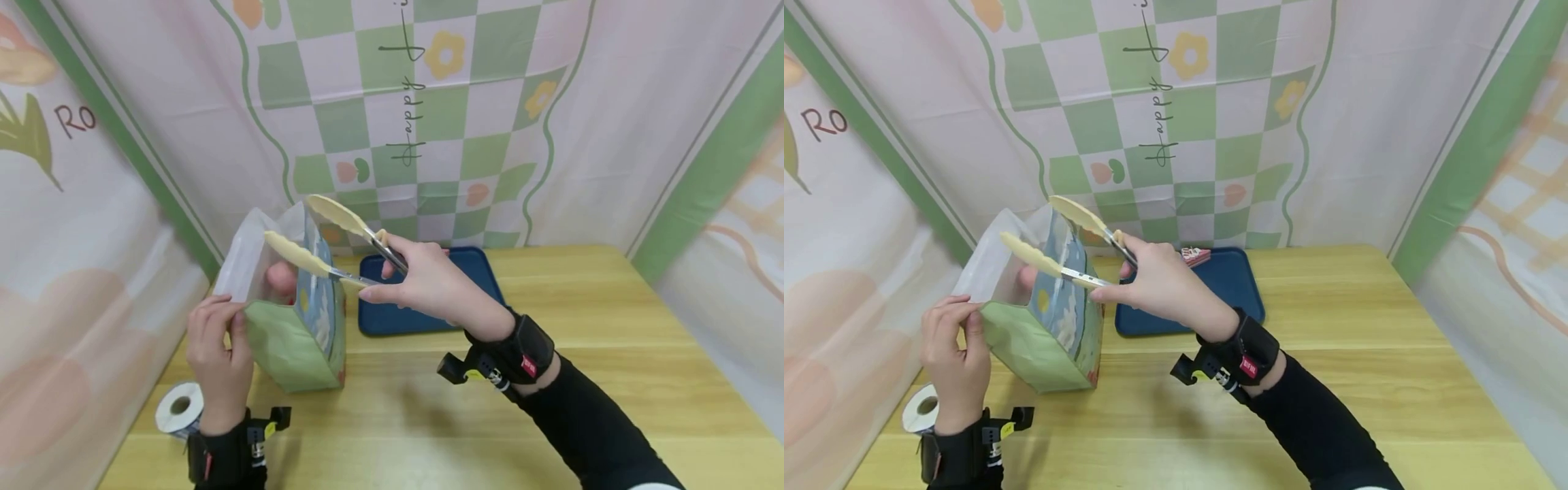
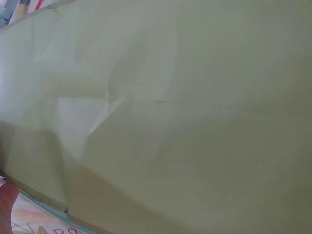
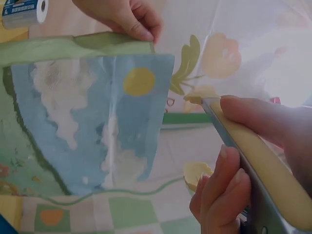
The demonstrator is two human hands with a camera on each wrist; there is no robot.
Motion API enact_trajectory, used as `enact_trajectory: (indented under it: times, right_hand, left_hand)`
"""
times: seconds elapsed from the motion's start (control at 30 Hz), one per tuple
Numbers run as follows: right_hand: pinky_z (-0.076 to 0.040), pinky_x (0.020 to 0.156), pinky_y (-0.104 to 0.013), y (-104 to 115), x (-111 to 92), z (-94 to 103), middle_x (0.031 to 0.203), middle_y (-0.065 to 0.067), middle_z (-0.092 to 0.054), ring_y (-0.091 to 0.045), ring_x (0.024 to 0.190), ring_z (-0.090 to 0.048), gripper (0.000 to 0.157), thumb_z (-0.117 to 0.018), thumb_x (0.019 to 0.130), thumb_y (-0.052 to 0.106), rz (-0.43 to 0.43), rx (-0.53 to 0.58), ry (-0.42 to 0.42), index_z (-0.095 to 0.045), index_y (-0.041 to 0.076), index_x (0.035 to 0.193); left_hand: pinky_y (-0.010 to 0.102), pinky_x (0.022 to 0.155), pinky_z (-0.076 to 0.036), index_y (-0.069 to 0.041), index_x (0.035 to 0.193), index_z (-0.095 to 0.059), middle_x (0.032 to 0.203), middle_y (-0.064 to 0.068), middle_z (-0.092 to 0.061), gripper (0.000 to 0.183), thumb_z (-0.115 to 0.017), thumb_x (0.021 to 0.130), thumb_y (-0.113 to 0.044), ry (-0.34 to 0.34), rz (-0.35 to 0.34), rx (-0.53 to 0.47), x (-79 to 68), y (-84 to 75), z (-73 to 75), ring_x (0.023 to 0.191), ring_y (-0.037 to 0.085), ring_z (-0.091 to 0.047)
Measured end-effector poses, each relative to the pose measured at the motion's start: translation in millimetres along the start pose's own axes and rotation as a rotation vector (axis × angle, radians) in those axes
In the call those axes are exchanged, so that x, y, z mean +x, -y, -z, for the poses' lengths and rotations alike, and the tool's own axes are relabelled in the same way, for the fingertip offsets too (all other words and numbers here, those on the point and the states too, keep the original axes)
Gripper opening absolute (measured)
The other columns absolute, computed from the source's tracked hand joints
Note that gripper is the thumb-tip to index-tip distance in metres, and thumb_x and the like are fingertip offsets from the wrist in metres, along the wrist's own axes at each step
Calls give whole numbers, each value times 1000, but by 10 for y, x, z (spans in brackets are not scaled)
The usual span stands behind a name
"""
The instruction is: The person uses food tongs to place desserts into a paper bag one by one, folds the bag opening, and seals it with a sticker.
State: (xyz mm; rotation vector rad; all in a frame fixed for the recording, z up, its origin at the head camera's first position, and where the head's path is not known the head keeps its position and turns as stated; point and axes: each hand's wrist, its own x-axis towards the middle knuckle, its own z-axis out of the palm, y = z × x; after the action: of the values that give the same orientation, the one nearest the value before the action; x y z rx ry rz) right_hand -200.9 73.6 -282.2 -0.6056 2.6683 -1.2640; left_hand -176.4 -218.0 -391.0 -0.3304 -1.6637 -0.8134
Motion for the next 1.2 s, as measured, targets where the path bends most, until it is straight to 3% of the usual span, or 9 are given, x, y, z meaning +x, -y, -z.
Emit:
enact_trajectory:
  times: [0.1, 0.13, 0.27, 0.5, 0.6, 0.73, 0.83, 1.2]
  right_hand:
    - [-55, 62, -36, -120, -7, 32, 96, -3, -61, -19, 66, -64, 61, -79, 79, 44, -41, 52, -34, -50, 23, 128]
    - [-55, 61, -35, -161, -15, 44, 97, -4, -61, -19, 67, -65, 60, -79, 79, 45, -52, 62, -44, -51, 23, 127]
    - [-55, 61, -34, -328, -45, 77, 98, -3, -63, -19, 68, -67, 62, -79, 78, 47, -96, 56, -87, -50, 24, 127]
    - [-52, 58, -32, -638, -64, 88, 93, -4, -58, -19, 65, -62, 49, -79, 78, 48, -143, 51, -143, -53, 20, 110]
    - [-51, 58, -31, -754, -54, 77, 94, -5, -58, -19, 65, -61, 51, -78, 79, 48, -168, 44, -157, -53, 22, 115]
    - [-51, 58, -30, -914, -26, 61, 95, -5, -62, -17, 64, -65, 73, -77, 78, 52, -206, -23, -171, -46, 19, 136]
    - [-51, 59, -30, -1045, -3, 45, 96, -6, -63, -17, 65, -66, 86, -77, 77, 53, -234, -46, -176, -39, 15, 145]
    - [-50, 58, -29, -1407, 98, -34, 93, -7, -58, -22, 71, -70, 74, -78, 76, 53, -308, -50, -204, -46, 12, 130]
  left_hand:
    - [23, 101, -46, 11, 83, -65, 86, 29, -62, 13, -61, 91, 1, -12, -3, -9, 10, -17, -2, 95, 45, -59]
    - [24, 101, -46, 11, 82, -65, 85, 29, -62, 13, -61, 91, 1, -15, -4, -12, 14, -22, -4, 94, 45, -59]
    - [25, 100, -46, 11, 82, -65, 84, 29, -62, 14, -61, 91, 2, -20, -13, -17, 26, -38, -11, 94, 45, -59]
    - [24, 100, -46, 11, 82, -64, 83, 29, -61, 13, -60, 91, 3, -17, -19, -15, 30, -41, -14, 93, 45, -59]
    - [23, 100, -46, 11, 82, -65, 83, 29, -61, 13, -61, 91, 2, -13, -17, -13, 27, -32, -10, 93, 45, -59]
    - [23, 100, -46, 11, 82, -65, 83, 28, -61, 14, -61, 91, 1, -15, -20, -16, 26, -20, -9, 94, 45, -59]
    - [24, 99, -47, 11, 82, -65, 83, 28, -61, 15, -61, 91, 1, -18, -24, -16, 23, -11, -10, 93, 45, -59]
    - [24, 100, -47, 11, 82, -65, 83, 28, -62, 17, -61, 92, -2, -16, -23, -20, 9, 14, -16, 93, 45, -59]
